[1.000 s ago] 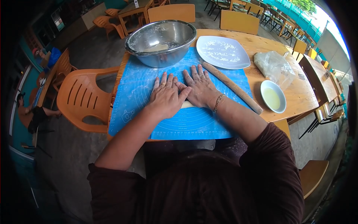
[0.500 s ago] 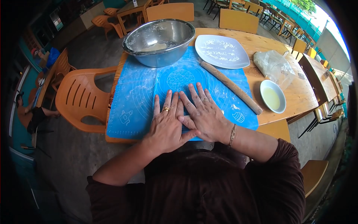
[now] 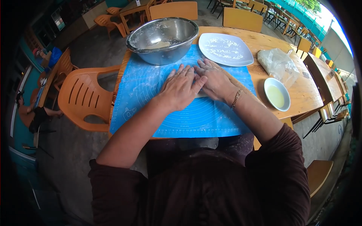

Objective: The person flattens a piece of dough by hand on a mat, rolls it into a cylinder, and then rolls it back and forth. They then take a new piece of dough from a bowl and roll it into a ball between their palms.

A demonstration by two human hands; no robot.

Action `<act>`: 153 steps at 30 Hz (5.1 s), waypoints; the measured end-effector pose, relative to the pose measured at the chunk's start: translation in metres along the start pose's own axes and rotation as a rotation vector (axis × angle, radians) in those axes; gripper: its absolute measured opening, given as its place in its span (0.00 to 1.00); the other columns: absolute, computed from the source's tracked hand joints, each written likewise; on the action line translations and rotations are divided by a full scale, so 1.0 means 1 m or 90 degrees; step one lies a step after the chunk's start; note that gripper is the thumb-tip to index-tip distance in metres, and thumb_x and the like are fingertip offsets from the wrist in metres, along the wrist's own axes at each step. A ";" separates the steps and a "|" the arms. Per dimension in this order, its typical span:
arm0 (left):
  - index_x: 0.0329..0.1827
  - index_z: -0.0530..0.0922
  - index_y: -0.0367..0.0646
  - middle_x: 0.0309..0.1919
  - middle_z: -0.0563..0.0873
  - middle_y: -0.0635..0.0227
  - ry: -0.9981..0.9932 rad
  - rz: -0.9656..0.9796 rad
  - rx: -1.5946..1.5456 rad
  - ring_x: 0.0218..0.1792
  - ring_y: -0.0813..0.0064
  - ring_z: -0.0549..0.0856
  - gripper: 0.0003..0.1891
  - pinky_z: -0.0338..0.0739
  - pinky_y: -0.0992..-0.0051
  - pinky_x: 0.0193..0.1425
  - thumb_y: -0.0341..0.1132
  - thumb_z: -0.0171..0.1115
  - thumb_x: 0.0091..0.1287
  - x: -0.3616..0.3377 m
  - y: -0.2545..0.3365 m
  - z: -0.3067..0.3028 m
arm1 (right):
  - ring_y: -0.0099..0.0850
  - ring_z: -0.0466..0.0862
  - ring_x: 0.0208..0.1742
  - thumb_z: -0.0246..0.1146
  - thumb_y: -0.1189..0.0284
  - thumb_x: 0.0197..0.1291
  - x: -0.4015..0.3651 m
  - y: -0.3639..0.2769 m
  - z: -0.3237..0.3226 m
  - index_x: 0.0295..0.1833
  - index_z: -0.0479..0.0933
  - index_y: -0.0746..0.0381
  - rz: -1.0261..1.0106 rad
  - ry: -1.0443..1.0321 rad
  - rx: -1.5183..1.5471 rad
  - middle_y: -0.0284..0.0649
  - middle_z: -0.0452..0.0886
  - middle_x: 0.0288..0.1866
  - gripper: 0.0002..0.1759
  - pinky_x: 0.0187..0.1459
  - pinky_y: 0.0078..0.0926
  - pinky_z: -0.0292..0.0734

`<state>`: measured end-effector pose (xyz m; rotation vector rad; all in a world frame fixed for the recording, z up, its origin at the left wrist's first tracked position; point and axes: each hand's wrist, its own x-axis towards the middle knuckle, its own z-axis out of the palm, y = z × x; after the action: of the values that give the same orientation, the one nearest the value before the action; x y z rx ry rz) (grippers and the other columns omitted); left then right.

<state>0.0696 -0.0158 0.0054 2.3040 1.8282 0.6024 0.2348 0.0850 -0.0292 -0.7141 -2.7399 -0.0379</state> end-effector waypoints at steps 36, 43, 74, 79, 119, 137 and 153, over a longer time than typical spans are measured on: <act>0.77 0.55 0.21 0.78 0.57 0.35 -0.092 0.169 0.123 0.81 0.38 0.52 0.58 0.42 0.43 0.83 0.75 0.47 0.68 -0.066 0.028 0.023 | 0.56 0.53 0.84 0.47 0.46 0.76 -0.098 -0.072 -0.033 0.77 0.58 0.76 0.023 -0.023 0.067 0.64 0.58 0.80 0.44 0.81 0.53 0.48; 0.77 0.53 0.20 0.77 0.56 0.30 -0.058 0.133 0.112 0.81 0.36 0.48 0.60 0.38 0.41 0.82 0.76 0.44 0.67 -0.063 0.031 0.035 | 0.57 0.51 0.84 0.45 0.46 0.76 -0.092 -0.065 -0.026 0.78 0.55 0.76 0.017 -0.022 0.073 0.64 0.56 0.81 0.45 0.81 0.54 0.46; 0.37 0.84 0.38 0.41 0.83 0.55 0.059 0.147 -0.054 0.43 0.51 0.84 0.10 0.79 0.56 0.51 0.36 0.70 0.63 0.000 -0.002 0.028 | 0.54 0.82 0.54 0.59 0.69 0.71 -0.026 -0.013 -0.026 0.44 0.83 0.68 0.163 0.312 0.182 0.54 0.84 0.54 0.13 0.60 0.45 0.76; 0.38 0.80 0.36 0.42 0.84 0.54 0.046 0.089 -0.203 0.39 0.58 0.86 0.11 0.81 0.61 0.45 0.36 0.69 0.66 0.011 -0.012 0.025 | 0.54 0.82 0.54 0.57 0.66 0.73 -0.025 -0.008 -0.027 0.56 0.82 0.69 0.210 0.263 0.278 0.55 0.85 0.50 0.18 0.57 0.42 0.77; 0.59 0.66 0.36 0.56 0.77 0.45 0.178 -0.176 -1.252 0.66 0.42 0.77 0.13 0.72 0.43 0.72 0.37 0.45 0.83 0.004 -0.011 0.001 | 0.14 0.74 0.28 0.64 0.57 0.73 -0.022 -0.006 -0.042 0.43 0.81 0.59 0.235 -0.161 0.917 0.26 0.79 0.29 0.15 0.29 0.12 0.68; 0.52 0.72 0.37 0.63 0.76 0.43 0.109 -0.114 -1.240 0.75 0.40 0.67 0.15 0.64 0.41 0.78 0.40 0.41 0.84 0.001 -0.015 -0.012 | 0.16 0.80 0.29 0.64 0.67 0.72 -0.034 -0.001 -0.061 0.55 0.81 0.68 0.231 -0.160 1.025 0.33 0.86 0.35 0.15 0.29 0.12 0.73; 0.46 0.77 0.43 0.65 0.76 0.44 0.081 0.017 -1.205 0.76 0.38 0.66 0.07 0.60 0.43 0.81 0.33 0.51 0.79 0.001 -0.025 -0.006 | 0.15 0.83 0.32 0.69 0.68 0.68 -0.033 -0.001 -0.049 0.56 0.81 0.65 0.207 -0.229 1.040 0.30 0.86 0.37 0.16 0.32 0.12 0.73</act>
<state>0.0448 -0.0097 0.0023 0.8847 0.4284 1.4955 0.2761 0.0638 0.0079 -0.5574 -1.8224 2.1558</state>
